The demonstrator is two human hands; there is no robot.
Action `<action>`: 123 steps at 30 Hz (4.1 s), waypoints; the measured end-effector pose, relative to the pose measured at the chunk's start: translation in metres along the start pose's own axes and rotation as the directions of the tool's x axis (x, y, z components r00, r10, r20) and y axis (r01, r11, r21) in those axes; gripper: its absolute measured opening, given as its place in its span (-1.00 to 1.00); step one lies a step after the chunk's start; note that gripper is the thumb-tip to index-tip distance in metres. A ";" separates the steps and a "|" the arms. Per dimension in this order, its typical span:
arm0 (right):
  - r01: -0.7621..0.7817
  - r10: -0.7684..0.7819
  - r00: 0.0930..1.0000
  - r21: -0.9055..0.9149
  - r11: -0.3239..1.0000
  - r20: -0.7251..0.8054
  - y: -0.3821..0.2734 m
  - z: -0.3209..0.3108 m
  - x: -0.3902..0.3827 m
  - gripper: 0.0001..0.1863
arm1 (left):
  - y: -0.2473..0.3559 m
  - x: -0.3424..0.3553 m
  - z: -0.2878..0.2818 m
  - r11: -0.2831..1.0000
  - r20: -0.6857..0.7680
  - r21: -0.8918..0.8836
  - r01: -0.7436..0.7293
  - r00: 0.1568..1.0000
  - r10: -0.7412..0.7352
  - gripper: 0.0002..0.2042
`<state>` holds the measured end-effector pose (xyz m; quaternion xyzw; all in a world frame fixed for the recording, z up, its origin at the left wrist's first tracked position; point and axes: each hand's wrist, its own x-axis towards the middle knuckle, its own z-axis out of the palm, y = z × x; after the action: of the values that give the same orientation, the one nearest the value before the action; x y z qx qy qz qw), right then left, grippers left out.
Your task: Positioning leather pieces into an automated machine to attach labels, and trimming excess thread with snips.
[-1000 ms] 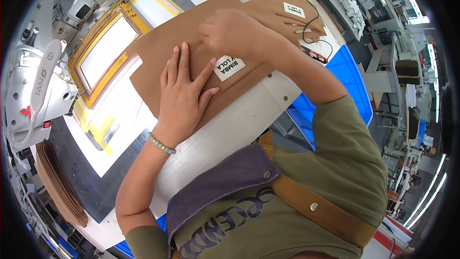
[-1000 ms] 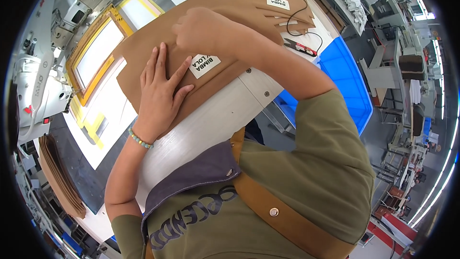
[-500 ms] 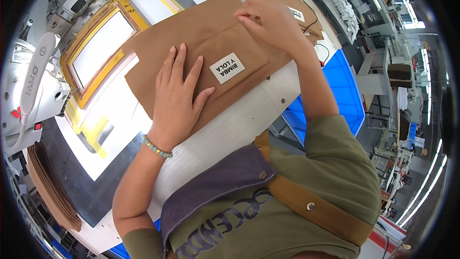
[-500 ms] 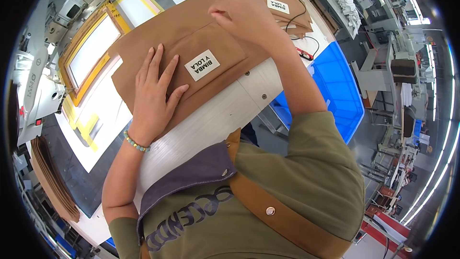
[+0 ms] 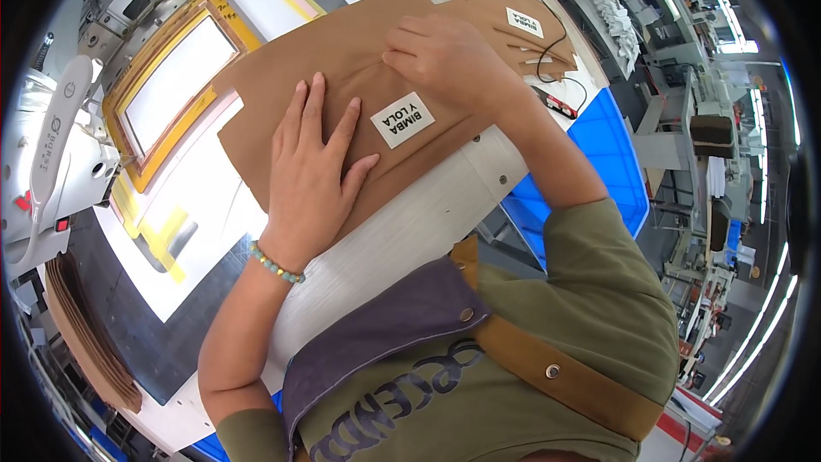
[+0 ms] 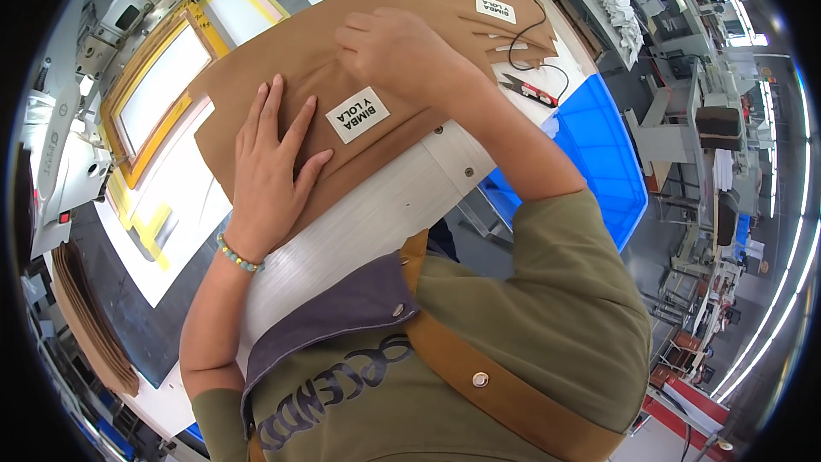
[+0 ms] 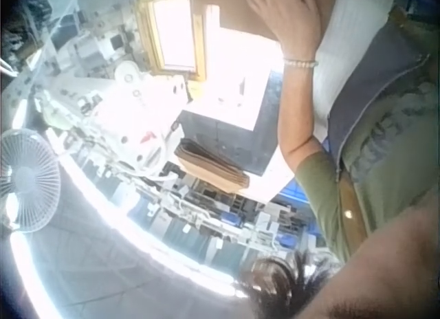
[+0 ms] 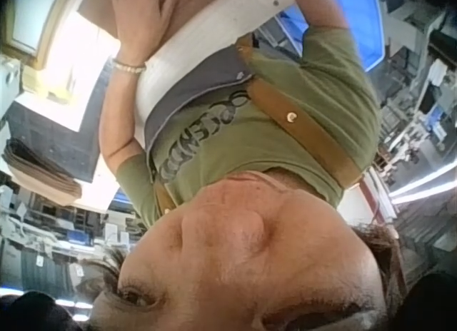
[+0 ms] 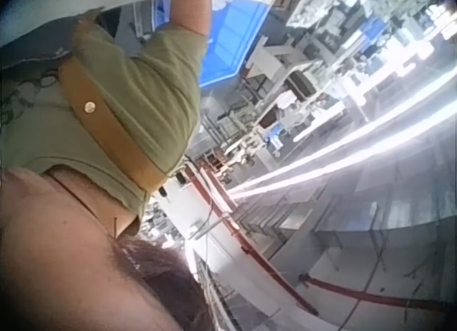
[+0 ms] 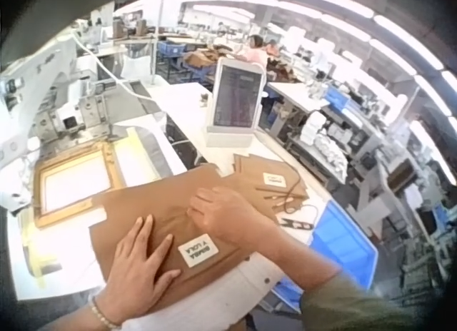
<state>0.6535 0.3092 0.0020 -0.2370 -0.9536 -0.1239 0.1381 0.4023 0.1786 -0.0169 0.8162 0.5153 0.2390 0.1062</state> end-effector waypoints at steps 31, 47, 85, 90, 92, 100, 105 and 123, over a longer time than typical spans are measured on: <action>-0.822 0.795 0.555 0.015 0.569 0.243 -0.016 -0.082 -0.215 -0.72 | 0.009 -0.005 0.007 0.979 0.003 0.121 -0.163 0.987 0.164 -0.50; -0.903 0.925 0.368 -0.272 0.332 -0.093 -0.003 -0.083 -0.251 -0.74 | 0.007 -0.006 0.010 0.956 0.043 0.206 -0.209 0.978 0.204 -0.50; 0.456 0.663 0.743 0.795 -0.401 -0.091 -0.026 -0.243 -0.096 -0.67 | 0.089 0.004 -0.002 0.655 0.027 -0.727 -0.208 0.944 0.330 -0.08; 0.404 0.441 0.883 0.742 -0.534 -0.164 -0.010 -0.221 -0.058 -0.47 | 0.093 0.012 0.002 0.626 0.075 -0.770 -0.123 0.957 0.280 -0.21; 0.359 0.419 0.894 0.812 -0.459 -0.159 -0.002 -0.208 -0.064 -0.52 | 0.081 0.017 -0.001 0.419 0.390 -0.880 0.224 0.844 0.368 -0.45; -0.296 0.592 0.775 0.955 0.031 0.221 -0.007 -0.163 -0.092 -0.48 | 0.068 0.019 -0.002 -0.052 0.195 -0.980 0.194 0.980 -0.030 -0.62; -0.925 0.900 0.364 -0.025 0.380 0.238 -0.023 -0.137 -0.084 -0.54 | 0.053 0.017 -0.011 0.381 0.347 -0.867 0.320 0.938 0.002 -0.68; -0.835 0.550 0.534 0.299 0.461 0.642 -0.038 -0.097 -0.132 -0.80 | -0.009 0.006 -0.001 0.960 0.013 0.069 -0.273 0.962 0.273 -0.53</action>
<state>0.7669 0.1919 0.0434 -0.5840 -0.7539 0.3008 0.0132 0.3969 0.1874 -0.0183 0.8830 0.4057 0.2318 0.0446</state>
